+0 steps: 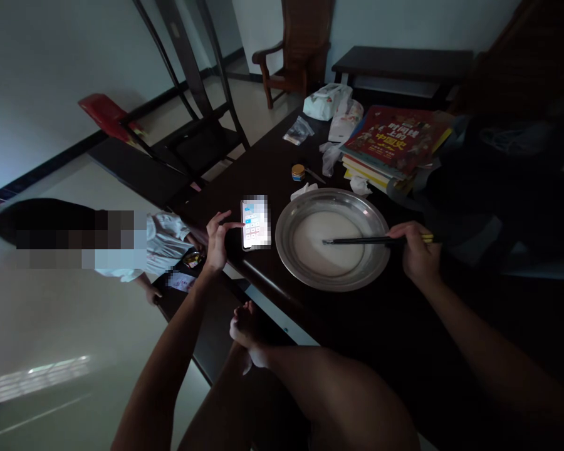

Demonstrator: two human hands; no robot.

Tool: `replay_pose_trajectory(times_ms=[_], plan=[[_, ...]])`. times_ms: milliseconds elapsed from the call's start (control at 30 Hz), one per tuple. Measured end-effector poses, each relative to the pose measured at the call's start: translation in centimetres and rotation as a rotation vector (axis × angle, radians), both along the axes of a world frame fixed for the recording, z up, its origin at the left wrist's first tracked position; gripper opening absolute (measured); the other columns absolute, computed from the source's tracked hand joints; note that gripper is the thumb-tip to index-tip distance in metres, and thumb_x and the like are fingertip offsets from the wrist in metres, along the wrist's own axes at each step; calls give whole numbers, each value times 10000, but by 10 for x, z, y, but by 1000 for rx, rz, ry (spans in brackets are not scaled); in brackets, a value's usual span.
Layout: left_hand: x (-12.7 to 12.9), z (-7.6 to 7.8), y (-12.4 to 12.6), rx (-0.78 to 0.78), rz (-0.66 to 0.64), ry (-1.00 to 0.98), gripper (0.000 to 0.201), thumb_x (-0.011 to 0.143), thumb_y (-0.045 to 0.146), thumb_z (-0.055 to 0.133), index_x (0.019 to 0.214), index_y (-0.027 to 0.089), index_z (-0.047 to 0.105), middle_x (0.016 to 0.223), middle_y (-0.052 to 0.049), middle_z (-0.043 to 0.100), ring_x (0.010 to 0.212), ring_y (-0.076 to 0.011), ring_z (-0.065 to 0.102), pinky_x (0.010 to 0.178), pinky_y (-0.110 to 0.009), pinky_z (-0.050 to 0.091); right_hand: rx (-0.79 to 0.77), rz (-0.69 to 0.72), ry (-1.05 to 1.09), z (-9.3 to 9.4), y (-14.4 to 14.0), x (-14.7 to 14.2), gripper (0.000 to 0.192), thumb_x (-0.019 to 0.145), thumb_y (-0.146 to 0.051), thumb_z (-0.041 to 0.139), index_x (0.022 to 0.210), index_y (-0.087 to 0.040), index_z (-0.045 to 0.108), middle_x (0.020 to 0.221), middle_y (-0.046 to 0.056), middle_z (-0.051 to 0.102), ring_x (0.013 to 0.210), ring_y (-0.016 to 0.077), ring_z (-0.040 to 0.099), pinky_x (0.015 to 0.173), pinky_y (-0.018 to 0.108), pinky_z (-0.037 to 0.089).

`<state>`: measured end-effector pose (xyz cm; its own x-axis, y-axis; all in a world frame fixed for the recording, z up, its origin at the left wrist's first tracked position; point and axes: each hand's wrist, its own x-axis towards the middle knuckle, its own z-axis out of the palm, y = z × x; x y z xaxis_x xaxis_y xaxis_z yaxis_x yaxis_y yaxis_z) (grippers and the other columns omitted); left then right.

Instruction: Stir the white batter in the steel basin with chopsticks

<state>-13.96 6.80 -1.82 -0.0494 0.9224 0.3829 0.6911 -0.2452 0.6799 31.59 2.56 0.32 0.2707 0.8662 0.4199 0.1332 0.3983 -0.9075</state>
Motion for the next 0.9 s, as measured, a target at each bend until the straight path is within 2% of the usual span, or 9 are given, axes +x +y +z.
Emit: replay_pose_trajectory(times_ms=[67,167,300,467,567,667,800,867,900], plan=[[2,3,-3,-10,-8,-18,752,1020,663,149,977,256,780,1469,-44,561,1496,-281,357,1313,-504,204,-11,22,32,0,0,0,428,926,-554,603,641,-247,693,686,16,687,690,186,632,714,372,499],[4,10,-8,-35,-36,1,778,1010,672,139,905,258,789,1510,-43,547,1514,-298,339,1318,-530,178,-24,65,-15,0,0,0,397,923,-540,615,668,-254,716,717,22,705,739,200,655,763,389,513],[5,16,-14,-103,-101,45,819,986,720,137,814,256,790,1580,-17,491,1549,-331,283,1317,-587,155,-14,-3,-20,2,0,0,411,927,-563,595,666,-264,701,721,32,696,751,215,658,761,405,525],[5,20,-19,-121,-152,73,837,940,801,172,775,264,792,1591,-14,481,1570,-357,239,1306,-640,165,-19,43,-59,1,0,-1,416,916,-571,608,658,-259,704,709,25,699,733,206,656,763,401,527],[5,21,-20,-112,-163,76,827,942,798,185,771,260,789,1579,-25,492,1570,-360,243,1294,-677,174,-12,13,-16,0,0,-1,401,921,-548,614,665,-256,711,721,21,703,744,199,659,758,384,518],[4,21,-21,-121,-180,73,818,951,785,188,784,256,788,1600,-24,466,1578,-366,226,1293,-687,156,-4,39,5,0,0,0,402,926,-530,616,649,-253,706,694,17,691,710,191,649,732,373,511],[2,17,-20,-123,-176,69,807,963,766,183,811,257,791,1608,-20,459,1587,-365,208,1302,-662,144,-13,42,-38,0,-1,-1,401,923,-547,613,669,-255,718,714,22,701,750,206,657,774,392,517],[3,13,-16,-122,-143,75,795,972,753,170,938,268,799,1600,-35,468,1584,-348,221,1304,-642,160,-23,25,-4,0,-1,-1,414,920,-560,608,651,-260,702,698,19,691,717,205,649,743,391,516],[3,10,-14,-120,-115,81,778,980,742,166,1081,276,780,1605,-49,461,1586,-333,219,1307,-624,166,-27,30,8,0,-1,0,414,920,-557,611,644,-261,696,687,17,686,701,204,645,727,389,515]])
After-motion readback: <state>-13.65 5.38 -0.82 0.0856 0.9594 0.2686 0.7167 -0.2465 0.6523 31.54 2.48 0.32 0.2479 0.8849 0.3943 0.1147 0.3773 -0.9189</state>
